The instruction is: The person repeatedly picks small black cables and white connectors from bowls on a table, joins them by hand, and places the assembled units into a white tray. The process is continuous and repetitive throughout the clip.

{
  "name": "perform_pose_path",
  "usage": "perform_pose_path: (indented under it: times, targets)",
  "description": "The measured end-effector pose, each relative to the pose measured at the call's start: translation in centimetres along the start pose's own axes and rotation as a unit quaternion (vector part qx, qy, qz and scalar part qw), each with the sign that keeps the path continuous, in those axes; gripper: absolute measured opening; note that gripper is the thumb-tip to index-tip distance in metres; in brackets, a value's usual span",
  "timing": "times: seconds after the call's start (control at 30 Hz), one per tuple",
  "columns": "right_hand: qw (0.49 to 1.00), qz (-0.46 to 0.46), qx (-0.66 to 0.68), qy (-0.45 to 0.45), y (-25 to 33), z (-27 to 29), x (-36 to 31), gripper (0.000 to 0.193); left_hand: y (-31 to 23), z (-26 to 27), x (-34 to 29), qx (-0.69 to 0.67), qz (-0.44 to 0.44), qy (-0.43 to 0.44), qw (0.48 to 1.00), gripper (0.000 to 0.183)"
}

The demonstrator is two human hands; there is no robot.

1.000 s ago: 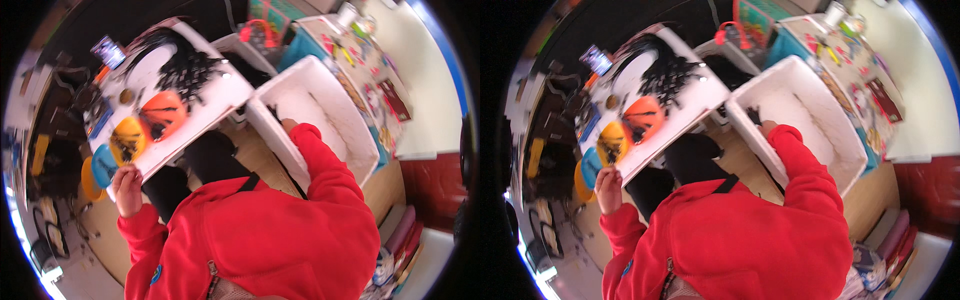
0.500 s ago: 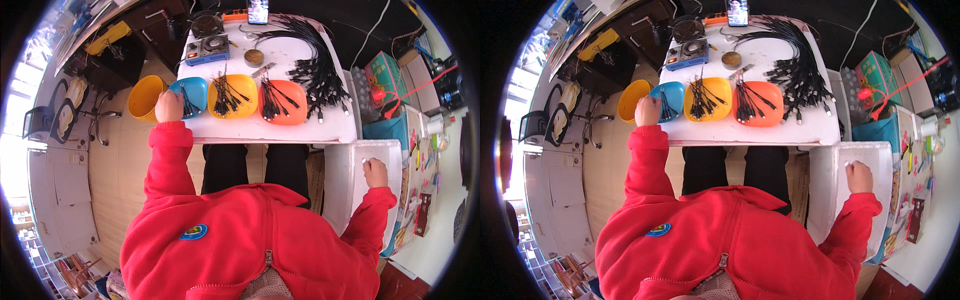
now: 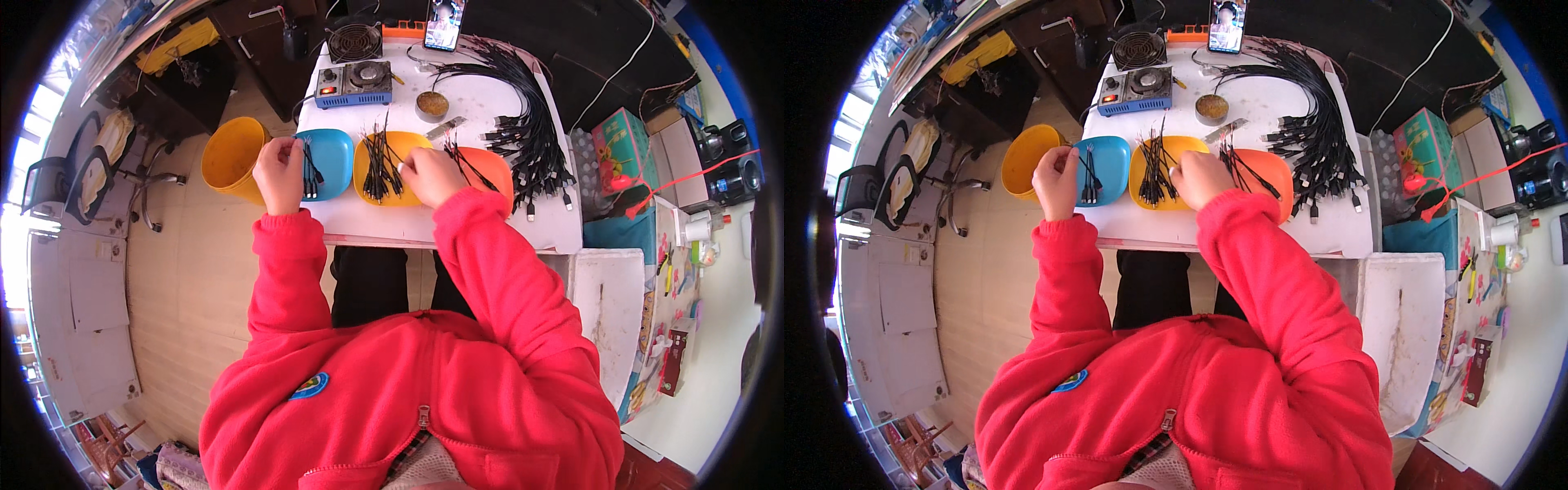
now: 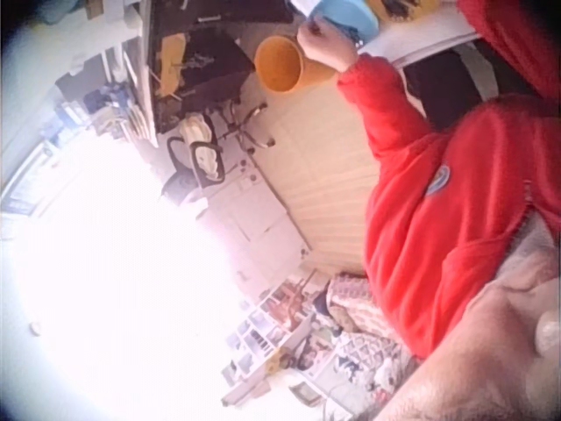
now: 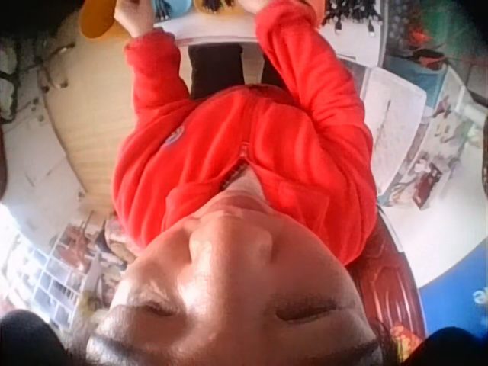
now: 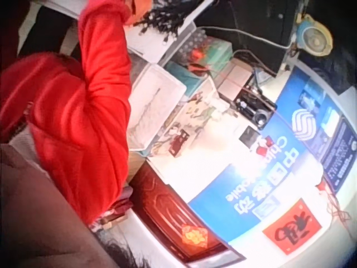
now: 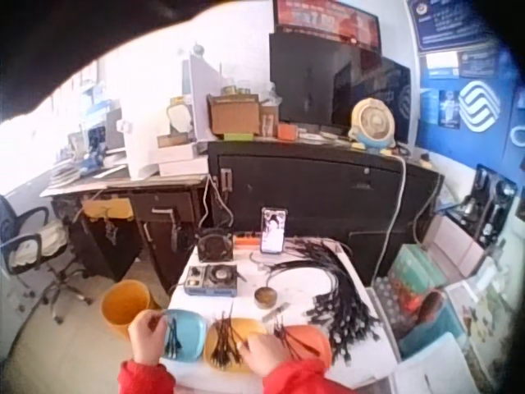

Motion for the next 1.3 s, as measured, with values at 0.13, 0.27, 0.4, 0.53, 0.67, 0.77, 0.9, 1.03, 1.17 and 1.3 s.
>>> perform_pose_path:
  times: [0.13,0.27,0.4,0.53,0.67,0.77,0.9,1.03,1.17,1.3]
  targets:
    - [0.995,-0.043,-0.065,0.061,0.9,-2.8,2.5,0.017,-2.7,0.4,-1.4,-0.237,0.009,-0.002,0.971,0.008]
    - [0.999,-0.049,-0.011,-0.016,0.7,-4.4,2.4,0.016,-4.2,0.4,-4.3,-0.478,0.196,0.102,0.85,0.006]
    - [0.996,-0.06,0.057,-0.016,-0.4,-4.4,2.2,0.017,-4.8,-0.6,-7.0,-0.522,0.294,0.137,0.789,0.011]
    - [0.987,-0.068,0.146,-0.022,-0.1,-2.5,1.2,0.019,-5.6,-0.8,-7.9,-0.535,0.296,0.157,0.775,0.012]
    - [0.949,0.003,0.315,-0.03,2.4,0.9,-3.6,0.012,-7.6,-0.6,-8.7,-0.574,0.28,0.14,0.757,0.012]
    - [0.944,0.032,0.329,-0.005,4.1,3.9,-9.3,0.009,-9.5,0.1,-9.5,-0.59,0.303,0.134,0.736,0.011]
    - [0.956,0.088,0.278,-0.028,5.2,6.5,-12.8,0.012,-12.2,0.3,-10.6,-0.606,0.299,0.165,0.718,0.009]
    - [0.962,0.099,0.25,-0.041,5.5,7.4,-14.1,0.011,-13.9,0.4,-11.8,-0.609,0.284,0.199,0.713,0.009]
    - [0.969,0.116,0.208,-0.059,5.3,8.2,-15.4,0.011,-14.8,0.3,-12.6,-0.585,0.278,0.225,0.728,0.01]
    - [0.956,0.076,0.267,-0.092,4.4,9.9,-15.7,0.01,-15.6,0.1,-13.5,-0.593,0.23,0.225,0.738,0.013]
Point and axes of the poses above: each hand's wrist, its own x-axis towards the middle knuckle, its own z-axis out of the back of the hand, y = z × x, the point moved 1 cm from there along x, towards the middle knuckle, and after that the axes turned 13 degrees about -x, right-handed, at the moved point
